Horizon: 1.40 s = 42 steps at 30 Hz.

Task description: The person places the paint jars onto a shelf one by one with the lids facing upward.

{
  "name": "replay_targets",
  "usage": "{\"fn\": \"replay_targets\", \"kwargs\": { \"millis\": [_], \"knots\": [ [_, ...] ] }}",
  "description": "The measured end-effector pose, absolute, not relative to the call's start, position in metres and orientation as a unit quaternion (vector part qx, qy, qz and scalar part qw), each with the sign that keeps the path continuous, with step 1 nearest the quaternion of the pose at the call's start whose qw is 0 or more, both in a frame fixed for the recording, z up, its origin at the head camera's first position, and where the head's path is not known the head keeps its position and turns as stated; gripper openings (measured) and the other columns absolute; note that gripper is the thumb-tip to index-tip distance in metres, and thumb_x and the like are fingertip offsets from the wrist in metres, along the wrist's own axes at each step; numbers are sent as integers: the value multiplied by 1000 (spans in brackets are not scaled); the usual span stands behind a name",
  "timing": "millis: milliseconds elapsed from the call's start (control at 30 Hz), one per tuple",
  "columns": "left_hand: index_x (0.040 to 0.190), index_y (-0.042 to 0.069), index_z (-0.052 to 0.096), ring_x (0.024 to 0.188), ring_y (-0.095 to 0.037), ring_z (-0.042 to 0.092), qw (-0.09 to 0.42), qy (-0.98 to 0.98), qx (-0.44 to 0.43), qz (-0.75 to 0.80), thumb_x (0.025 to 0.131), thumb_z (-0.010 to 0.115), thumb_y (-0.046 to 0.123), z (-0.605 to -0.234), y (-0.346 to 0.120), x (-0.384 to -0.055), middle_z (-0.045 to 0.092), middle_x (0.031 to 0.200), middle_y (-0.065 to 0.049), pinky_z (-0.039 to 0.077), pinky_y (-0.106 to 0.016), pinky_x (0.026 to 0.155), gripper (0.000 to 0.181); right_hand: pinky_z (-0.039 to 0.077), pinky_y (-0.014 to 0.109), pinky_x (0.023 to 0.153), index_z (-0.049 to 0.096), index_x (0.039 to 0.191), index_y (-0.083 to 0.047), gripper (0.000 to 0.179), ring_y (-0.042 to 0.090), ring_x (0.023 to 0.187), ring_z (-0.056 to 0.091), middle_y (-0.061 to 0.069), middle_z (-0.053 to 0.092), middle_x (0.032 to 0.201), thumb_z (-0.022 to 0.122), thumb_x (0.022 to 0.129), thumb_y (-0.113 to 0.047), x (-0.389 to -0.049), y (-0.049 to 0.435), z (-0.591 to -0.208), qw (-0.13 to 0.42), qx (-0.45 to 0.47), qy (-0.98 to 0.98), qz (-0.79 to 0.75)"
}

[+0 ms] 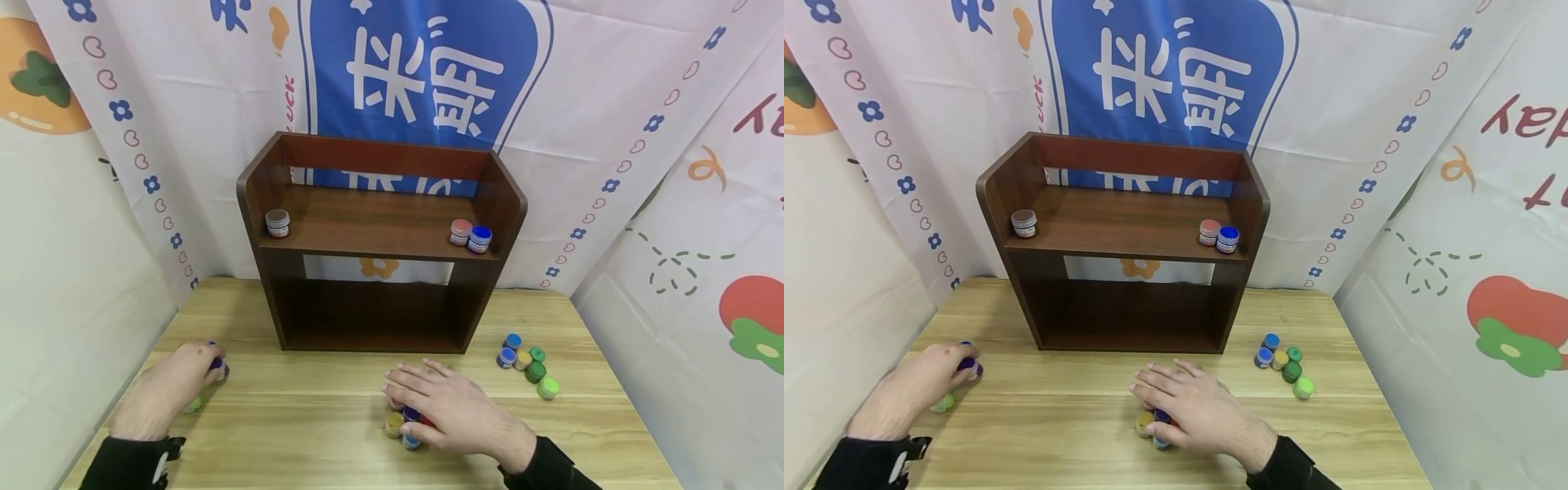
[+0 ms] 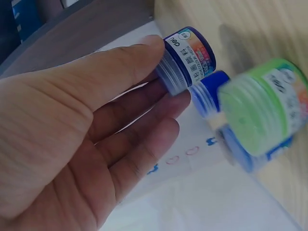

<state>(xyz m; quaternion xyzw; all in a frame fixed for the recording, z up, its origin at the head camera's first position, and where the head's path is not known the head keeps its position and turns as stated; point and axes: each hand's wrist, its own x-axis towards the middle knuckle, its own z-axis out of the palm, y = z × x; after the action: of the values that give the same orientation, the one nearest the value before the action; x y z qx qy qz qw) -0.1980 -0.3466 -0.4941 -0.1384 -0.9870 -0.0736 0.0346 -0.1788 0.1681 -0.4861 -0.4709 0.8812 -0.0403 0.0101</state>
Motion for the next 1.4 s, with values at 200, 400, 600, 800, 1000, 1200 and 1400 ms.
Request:
{"fn": "replay_targets", "kwargs": {
  "millis": [200,400,600,800,1000,1200,1400],
  "knots": [
    [105,3,80,85,-29,80,46,-984,-154,-73,102,89,9,-483,-333,-201,79,90,-5,71,-53,75,11,41,60,145,40,184,-34,69,19,178,42,-9,42,191,59,122,-55,-181,169,-484,27,-462,885,-45],
    [94,10,74,78,-19,72,71,-980,-171,-79,104,89,14,-471,-316,-202,70,85,0,65,-46,68,18,46,61,142,46,182,-31,67,20,176,47,-5,48,189,60,121,-54,-182,172,-479,-16,-462,886,-33],
    [89,15,69,74,-13,63,85,-976,-186,-81,105,88,15,-458,-301,-203,62,83,5,59,-40,64,25,48,61,140,52,179,-27,64,21,174,49,-4,51,187,60,121,-54,-182,173,-474,-50,-466,883,-23],
    [93,13,75,80,-22,76,117,-967,-216,-71,102,90,16,-443,-286,-206,70,87,1,70,-48,73,18,45,61,143,48,181,-30,66,21,176,47,-8,46,190,58,122,-57,-184,175,-467,-38,-445,894,-31],
    [99,9,80,93,-38,83,138,-962,-228,-67,103,90,12,-426,-276,-206,83,102,-13,74,-57,83,11,40,61,146,45,183,-30,71,21,178,43,-9,43,191,63,119,-56,-186,178,-460,-30,-430,901,-45],
    [121,-2,84,95,-35,84,159,-954,-249,-57,103,89,8,-406,-266,-205,83,105,-14,75,-52,84,21,37,62,147,44,183,-32,70,21,179,41,-10,42,191,60,120,-59,-187,184,-454,-35,-420,905,-61],
    [131,-7,82,109,-40,85,176,-948,-259,-63,107,85,8,-387,-256,-204,85,119,-21,74,-55,94,28,39,62,146,44,183,-33,70,23,178,43,-10,43,191,63,119,-56,-188,188,-445,-51,-414,906,-66]
  ]
}}
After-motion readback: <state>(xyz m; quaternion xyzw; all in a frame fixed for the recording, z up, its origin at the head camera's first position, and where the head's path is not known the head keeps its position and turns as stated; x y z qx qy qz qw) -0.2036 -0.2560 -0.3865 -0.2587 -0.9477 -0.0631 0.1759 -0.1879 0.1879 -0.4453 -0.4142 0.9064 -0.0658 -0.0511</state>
